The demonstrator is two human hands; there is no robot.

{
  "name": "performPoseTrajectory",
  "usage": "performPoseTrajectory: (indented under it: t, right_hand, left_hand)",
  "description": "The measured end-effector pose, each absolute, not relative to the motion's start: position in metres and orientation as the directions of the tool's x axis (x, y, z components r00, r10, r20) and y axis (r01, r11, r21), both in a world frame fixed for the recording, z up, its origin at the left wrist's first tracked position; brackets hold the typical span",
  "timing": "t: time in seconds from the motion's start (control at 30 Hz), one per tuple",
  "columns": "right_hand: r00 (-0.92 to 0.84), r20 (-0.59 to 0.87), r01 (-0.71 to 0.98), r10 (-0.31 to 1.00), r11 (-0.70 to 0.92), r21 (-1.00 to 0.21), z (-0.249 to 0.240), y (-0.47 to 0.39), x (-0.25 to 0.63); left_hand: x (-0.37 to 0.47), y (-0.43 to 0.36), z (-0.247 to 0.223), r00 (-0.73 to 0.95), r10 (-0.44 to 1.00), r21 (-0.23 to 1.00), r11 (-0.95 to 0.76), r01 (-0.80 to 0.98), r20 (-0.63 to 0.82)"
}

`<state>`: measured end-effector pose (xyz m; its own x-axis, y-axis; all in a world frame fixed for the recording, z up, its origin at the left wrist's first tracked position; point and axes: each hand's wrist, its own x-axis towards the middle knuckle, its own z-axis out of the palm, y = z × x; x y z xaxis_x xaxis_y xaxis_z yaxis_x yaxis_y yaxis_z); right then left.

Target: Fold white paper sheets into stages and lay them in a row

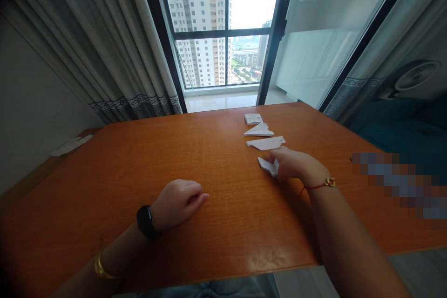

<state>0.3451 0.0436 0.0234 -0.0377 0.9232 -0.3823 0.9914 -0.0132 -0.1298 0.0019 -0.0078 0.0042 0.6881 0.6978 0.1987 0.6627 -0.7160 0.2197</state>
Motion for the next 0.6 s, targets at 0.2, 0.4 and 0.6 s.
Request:
performPoseTrajectory:
  t: [0.2,0.4,0.6]
  right_hand:
    - [-0.048,-0.392,0.992,0.919,-0.003,-0.128,0.029,0.041,0.341]
    - [-0.152,-0.375,0.966,0.915,0.057,-0.252,0.041,0.037,0.345]
    - [-0.062,-0.466,0.979,0.883,-0.037,-0.201,0.033,0.043,0.339]
  left_hand:
    - [0.002,-0.007,0.004,0.685,0.702,0.210,-0.712,0.670,0.195]
    - [0.002,-0.007,0.002,0.685,0.702,0.211,-0.712,0.670,0.195]
    - [0.002,-0.007,0.003,0.687,0.703,0.214,-0.711,0.670,0.181]
